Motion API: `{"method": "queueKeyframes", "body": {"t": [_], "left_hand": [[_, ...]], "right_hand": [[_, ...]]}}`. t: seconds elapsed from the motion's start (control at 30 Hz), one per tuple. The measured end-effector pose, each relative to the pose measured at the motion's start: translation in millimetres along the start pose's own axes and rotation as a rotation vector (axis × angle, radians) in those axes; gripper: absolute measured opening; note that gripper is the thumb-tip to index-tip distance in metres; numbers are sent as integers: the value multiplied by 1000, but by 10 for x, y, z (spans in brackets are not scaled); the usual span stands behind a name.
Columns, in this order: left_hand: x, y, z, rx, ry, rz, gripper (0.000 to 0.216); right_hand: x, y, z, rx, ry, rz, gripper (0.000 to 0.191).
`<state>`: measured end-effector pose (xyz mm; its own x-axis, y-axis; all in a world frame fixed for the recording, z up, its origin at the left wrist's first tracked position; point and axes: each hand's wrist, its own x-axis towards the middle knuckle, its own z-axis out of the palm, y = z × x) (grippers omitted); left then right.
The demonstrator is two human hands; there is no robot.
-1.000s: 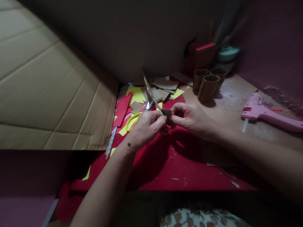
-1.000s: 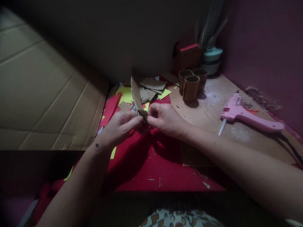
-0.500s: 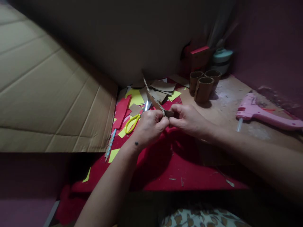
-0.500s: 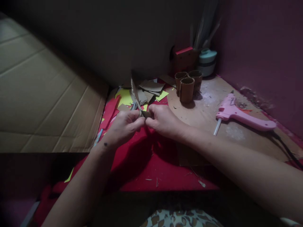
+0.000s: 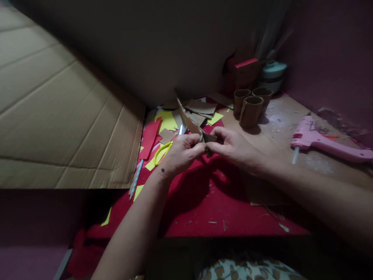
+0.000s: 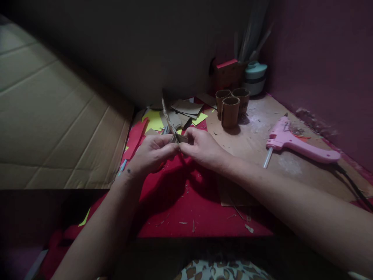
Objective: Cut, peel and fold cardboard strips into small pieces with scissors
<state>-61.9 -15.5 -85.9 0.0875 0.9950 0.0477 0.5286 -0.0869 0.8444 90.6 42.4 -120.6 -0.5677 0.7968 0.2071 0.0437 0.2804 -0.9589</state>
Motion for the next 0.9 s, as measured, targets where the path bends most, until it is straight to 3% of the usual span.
{"method": "queueKeyframes", "body": {"t": [0.17, 0.33, 0.5, 0.57, 0.73, 0.9], "left_hand": [[33, -11, 14, 175, -37, 92, 19], [64, 111, -49, 425, -10, 212, 25], [89, 151, -46, 449, -35, 221, 26], [87, 133, -14, 450, -38, 226, 26], [55, 99, 43, 493, -57, 197, 26], [84, 99, -60, 447, -164, 234, 26]], "right_hand": [[17, 61, 17, -118, 17, -56, 16], [11, 0, 5, -131, 83, -2, 19], [29, 9, -15, -161, 84, 36, 16], [43, 37, -18, -141, 17, 109, 11], [45, 61, 8, 119, -302, 302, 12], [35, 36, 21, 141, -277, 336, 21]]}}
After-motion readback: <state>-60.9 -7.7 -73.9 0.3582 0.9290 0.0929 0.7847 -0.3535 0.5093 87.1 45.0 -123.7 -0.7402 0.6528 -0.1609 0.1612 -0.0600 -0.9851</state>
